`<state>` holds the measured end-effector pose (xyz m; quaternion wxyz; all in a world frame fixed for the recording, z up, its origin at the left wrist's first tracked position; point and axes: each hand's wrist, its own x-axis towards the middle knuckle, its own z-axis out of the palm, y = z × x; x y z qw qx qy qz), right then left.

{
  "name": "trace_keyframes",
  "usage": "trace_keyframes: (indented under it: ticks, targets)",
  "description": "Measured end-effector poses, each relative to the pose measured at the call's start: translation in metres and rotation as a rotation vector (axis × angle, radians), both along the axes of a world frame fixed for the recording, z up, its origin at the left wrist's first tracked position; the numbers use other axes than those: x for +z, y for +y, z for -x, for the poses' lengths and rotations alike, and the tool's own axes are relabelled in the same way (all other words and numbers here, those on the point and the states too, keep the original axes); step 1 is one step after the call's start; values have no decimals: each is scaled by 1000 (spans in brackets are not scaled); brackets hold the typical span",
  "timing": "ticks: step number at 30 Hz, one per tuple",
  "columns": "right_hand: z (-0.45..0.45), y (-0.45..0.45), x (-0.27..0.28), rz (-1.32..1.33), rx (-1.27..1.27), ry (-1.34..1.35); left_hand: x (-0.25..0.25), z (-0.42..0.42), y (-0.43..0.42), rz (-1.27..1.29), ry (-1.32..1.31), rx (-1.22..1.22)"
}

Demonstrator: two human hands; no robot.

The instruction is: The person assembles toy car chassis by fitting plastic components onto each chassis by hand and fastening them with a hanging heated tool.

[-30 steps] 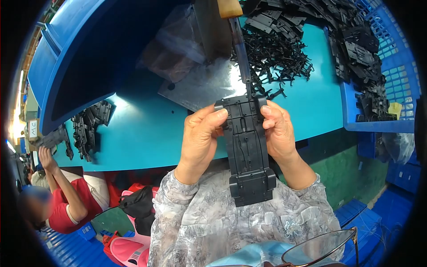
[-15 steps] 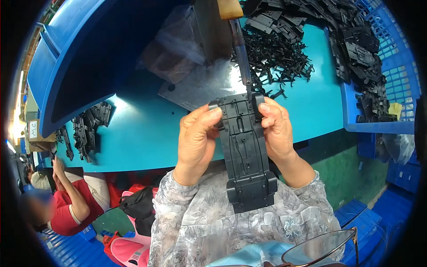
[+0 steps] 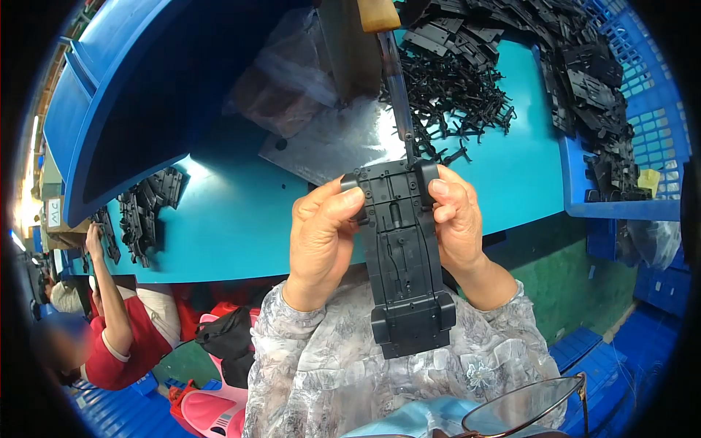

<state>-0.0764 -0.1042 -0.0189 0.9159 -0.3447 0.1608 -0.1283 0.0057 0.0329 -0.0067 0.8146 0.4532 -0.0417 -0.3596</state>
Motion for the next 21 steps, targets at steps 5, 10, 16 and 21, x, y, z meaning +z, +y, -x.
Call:
trace_keyframes:
  ticks: [5, 10, 16, 21]
  targets:
    - [-1, 5, 8, -10, -41, 31, 4, 2, -1, 9, 3, -4]
    - [4, 0, 1, -8, 20, -33, 2, 1, 2, -11, -9, -21]
    - [2, 1, 1, 1, 10, -66, 4, 0, 2, 3, -9, -26]
    - [2, 0, 2, -9, 24, -78, 4, 0, 1, -9, -2, -28]
